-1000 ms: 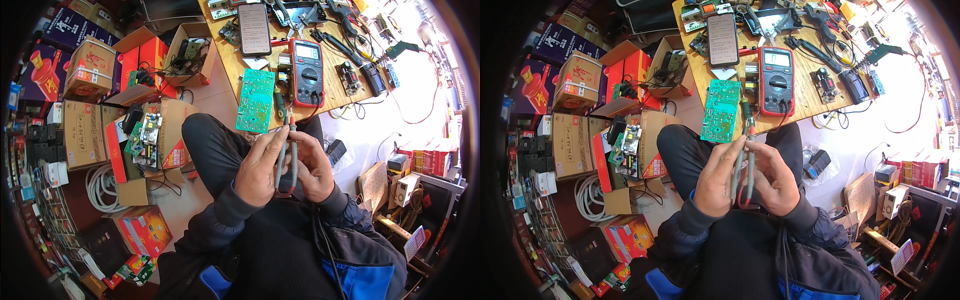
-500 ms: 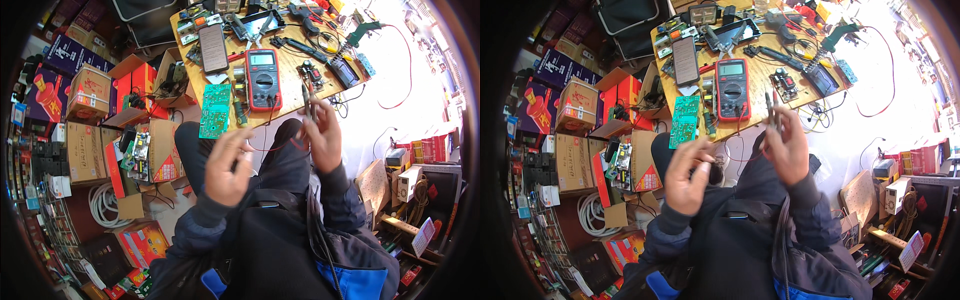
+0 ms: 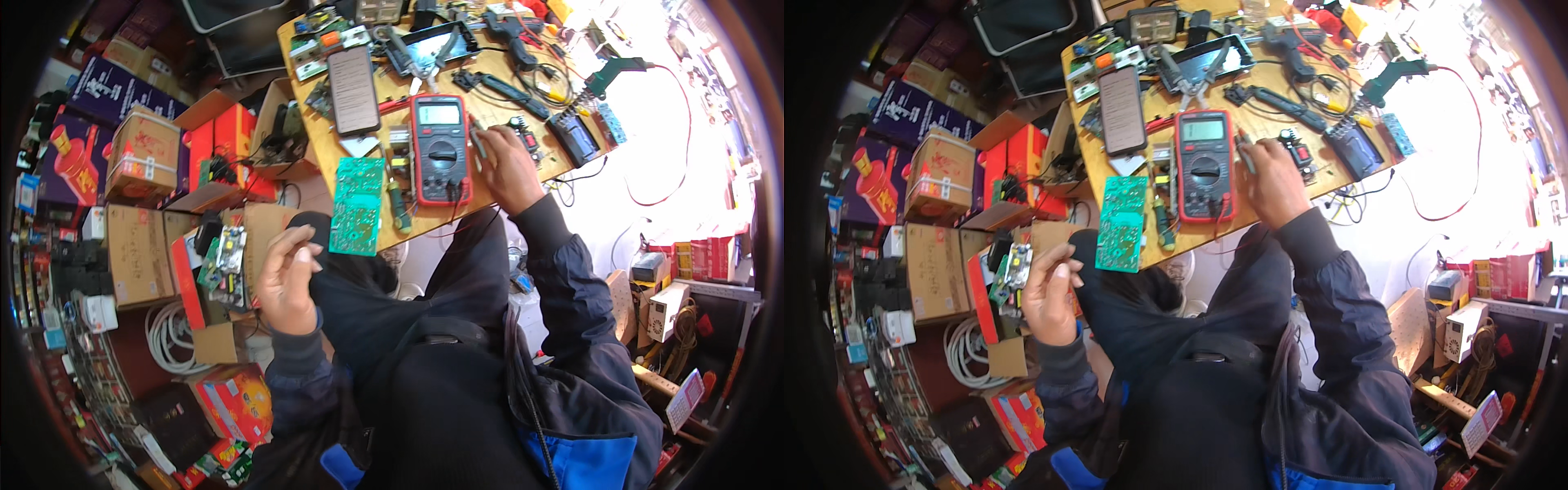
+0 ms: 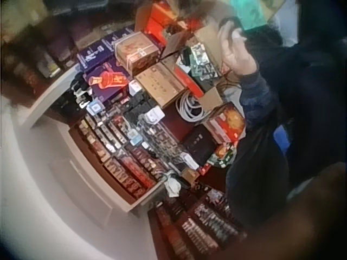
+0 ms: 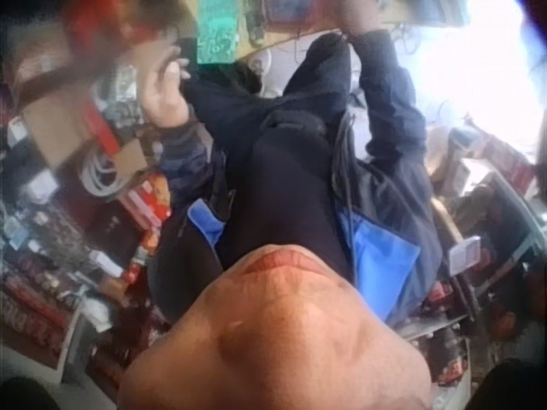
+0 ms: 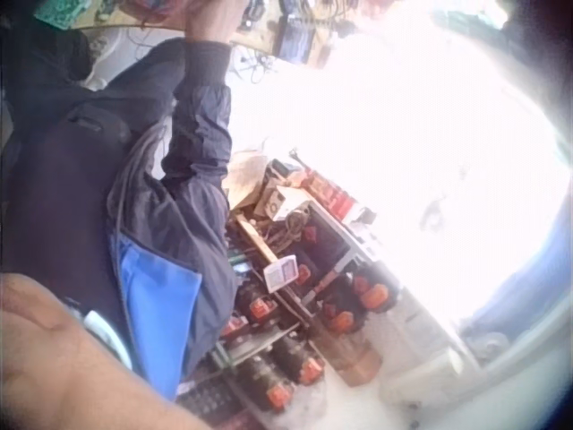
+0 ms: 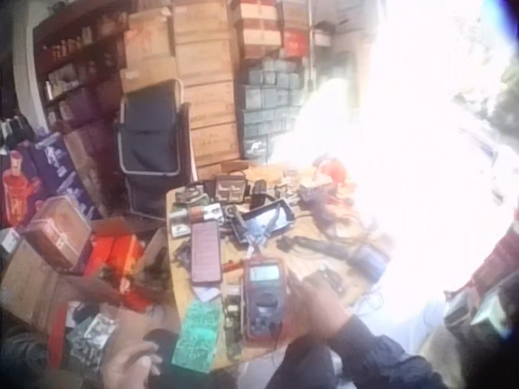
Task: The person inspects a green circuit board, then uses a multimeter to test points on the board. They then use a hot air gun to heat specific areas of the circuit board while holding it with the other hand.
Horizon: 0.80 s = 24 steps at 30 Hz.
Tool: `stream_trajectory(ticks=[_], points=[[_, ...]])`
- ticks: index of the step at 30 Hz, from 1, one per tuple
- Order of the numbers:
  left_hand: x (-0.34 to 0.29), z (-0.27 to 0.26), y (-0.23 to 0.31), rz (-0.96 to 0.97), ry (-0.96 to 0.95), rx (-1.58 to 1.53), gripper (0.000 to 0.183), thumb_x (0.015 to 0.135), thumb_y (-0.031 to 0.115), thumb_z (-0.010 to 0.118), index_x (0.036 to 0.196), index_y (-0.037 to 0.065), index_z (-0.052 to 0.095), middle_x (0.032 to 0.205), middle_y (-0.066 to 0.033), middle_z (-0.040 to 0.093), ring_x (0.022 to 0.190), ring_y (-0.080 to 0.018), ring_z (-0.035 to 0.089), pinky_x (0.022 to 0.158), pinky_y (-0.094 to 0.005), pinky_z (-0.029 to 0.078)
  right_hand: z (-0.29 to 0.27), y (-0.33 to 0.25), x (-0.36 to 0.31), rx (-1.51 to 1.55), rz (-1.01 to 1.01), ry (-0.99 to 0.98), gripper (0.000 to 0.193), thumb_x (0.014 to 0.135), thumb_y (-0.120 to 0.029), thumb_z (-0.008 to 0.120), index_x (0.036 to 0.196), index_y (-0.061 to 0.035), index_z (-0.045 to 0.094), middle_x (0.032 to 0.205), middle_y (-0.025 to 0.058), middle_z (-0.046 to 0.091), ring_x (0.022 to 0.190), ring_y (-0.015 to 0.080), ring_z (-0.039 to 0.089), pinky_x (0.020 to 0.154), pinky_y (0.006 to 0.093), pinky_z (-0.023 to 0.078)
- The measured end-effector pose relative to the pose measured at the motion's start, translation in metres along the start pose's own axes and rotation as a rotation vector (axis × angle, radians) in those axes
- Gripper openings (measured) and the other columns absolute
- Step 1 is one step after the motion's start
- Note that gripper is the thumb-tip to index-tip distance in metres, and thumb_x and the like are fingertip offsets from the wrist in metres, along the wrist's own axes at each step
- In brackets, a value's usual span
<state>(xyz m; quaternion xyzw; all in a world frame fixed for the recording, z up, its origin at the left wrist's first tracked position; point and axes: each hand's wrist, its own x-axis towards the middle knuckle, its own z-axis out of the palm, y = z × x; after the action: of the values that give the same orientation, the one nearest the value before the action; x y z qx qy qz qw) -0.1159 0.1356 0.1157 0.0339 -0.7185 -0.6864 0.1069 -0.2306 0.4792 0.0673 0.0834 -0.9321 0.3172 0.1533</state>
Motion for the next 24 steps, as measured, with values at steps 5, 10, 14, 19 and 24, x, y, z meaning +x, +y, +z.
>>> stream_trajectory(ticks=[5, 10, 14, 19, 24], points=[[0.010, -0.010, -0.011, 0.003, 0.028, 0.029, 0.025, 0.100, 0.003, 0.055, 0.120, -0.005, 0.068, 0.115, -0.0100, 0.068, 0.090, -0.0129, 0.063, 0.075, -0.0249, 0.050, -0.041, 0.003, -0.025, 0.144, 0.054, 0.146, 0.030, 0.091, -0.005, 0.070, 0.121, 0.0000, 0.068, 0.121, 0.0158, 0.066, 0.110, 0.0306, 0.066, 0.096, 0.0368, 0.052], [0.011, -0.014, -0.011, -0.022, 0.052, 0.043, 0.025, 0.101, 0.006, 0.056, 0.120, -0.005, 0.069, 0.109, -0.0101, 0.068, 0.086, -0.0117, 0.061, 0.076, -0.0250, 0.049, -0.118, 0.041, -0.011, 0.552, 0.410, 0.576, 0.035, 0.098, -0.015, 0.072, 0.125, 0.0063, 0.068, 0.097, 0.0089, 0.072, 0.074, 0.0104, 0.062, 0.067, 0.0235, 0.050], [0.010, -0.007, -0.011, -0.013, 0.043, 0.025, 0.026, 0.101, 0.007, 0.056, 0.120, -0.005, 0.069, 0.105, -0.0103, 0.068, 0.083, -0.0115, 0.059, 0.076, -0.0251, 0.049, -0.165, 0.087, 0.035, 0.724, 0.517, 0.644, 0.053, 0.095, -0.029, 0.076, 0.129, 0.0104, 0.065, 0.096, 0.0076, 0.066, 0.065, 0.0069, 0.053, 0.056, 0.0219, 0.043], [0.000, -0.006, -0.006, -0.012, 0.041, 0.026, 0.025, 0.100, 0.007, 0.056, 0.119, -0.004, 0.069, 0.101, -0.0090, 0.068, 0.082, -0.0111, 0.058, 0.076, -0.0255, 0.048, -0.171, 0.120, 0.082, 0.516, 0.609, 0.452, 0.058, 0.088, -0.045, 0.082, 0.113, 0.0061, 0.073, 0.079, 0.0017, 0.058, 0.062, 0.0069, 0.044, 0.052, 0.0272, 0.035], [-0.002, -0.011, -0.006, 0.010, 0.059, 0.036, 0.024, 0.099, 0.005, 0.055, 0.116, -0.003, 0.070, 0.102, -0.0085, 0.067, 0.082, -0.0113, 0.058, 0.074, -0.0253, 0.048, -0.174, 0.139, 0.101, 0.366, 0.576, 0.383, 0.053, 0.090, -0.039, 0.079, 0.108, 0.0098, 0.076, 0.095, 0.0108, 0.075, 0.085, 0.0162, 0.065, 0.081, 0.0314, 0.049]])
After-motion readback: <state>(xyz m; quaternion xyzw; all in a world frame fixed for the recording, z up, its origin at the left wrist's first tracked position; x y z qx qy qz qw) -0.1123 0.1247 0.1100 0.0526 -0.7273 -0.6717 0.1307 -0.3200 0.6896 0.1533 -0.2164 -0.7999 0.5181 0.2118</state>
